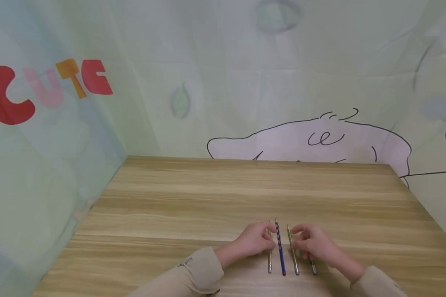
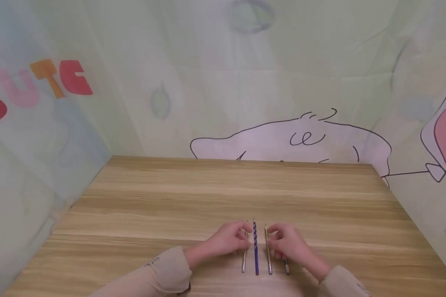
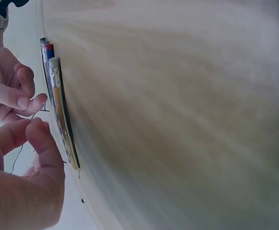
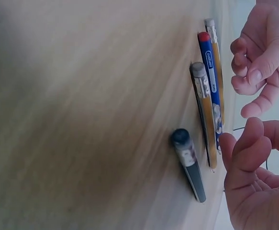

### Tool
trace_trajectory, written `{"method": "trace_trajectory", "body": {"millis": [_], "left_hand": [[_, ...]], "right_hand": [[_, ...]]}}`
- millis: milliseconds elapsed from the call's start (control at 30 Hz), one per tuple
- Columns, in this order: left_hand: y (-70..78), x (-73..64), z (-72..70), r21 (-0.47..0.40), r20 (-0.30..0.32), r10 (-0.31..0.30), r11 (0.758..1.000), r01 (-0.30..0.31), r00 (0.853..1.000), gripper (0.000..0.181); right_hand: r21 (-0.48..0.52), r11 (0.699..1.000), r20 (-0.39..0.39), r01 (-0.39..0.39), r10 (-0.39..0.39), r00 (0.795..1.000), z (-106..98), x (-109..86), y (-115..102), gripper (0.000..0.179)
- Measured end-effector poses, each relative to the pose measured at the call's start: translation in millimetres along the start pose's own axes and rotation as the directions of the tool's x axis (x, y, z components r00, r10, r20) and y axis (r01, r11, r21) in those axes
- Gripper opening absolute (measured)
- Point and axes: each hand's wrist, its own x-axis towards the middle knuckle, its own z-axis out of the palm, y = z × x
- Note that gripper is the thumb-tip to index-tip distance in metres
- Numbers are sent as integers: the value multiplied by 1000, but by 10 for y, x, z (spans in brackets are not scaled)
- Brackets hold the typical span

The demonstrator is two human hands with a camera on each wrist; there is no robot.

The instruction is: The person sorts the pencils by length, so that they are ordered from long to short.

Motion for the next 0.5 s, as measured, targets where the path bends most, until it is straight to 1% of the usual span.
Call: {"method": "trace_trajectory", "body": {"millis": [167,400,500], "left_hand": [[-13,8,1,13,-28,-23,1000,23,999,28],[-31,12,-4,15,-54,-32,999,32,998,23],[-21,17,12,40,-56,-27,999,29,998,23]], "right_hand": [[-8,1000,4,15,-15,1000,25,0,11,37],[-7,1000,-4,23,-23,1000,57,3,17,29],[-30,999,-12,18,-18,1000,64,1,29,26]]}}
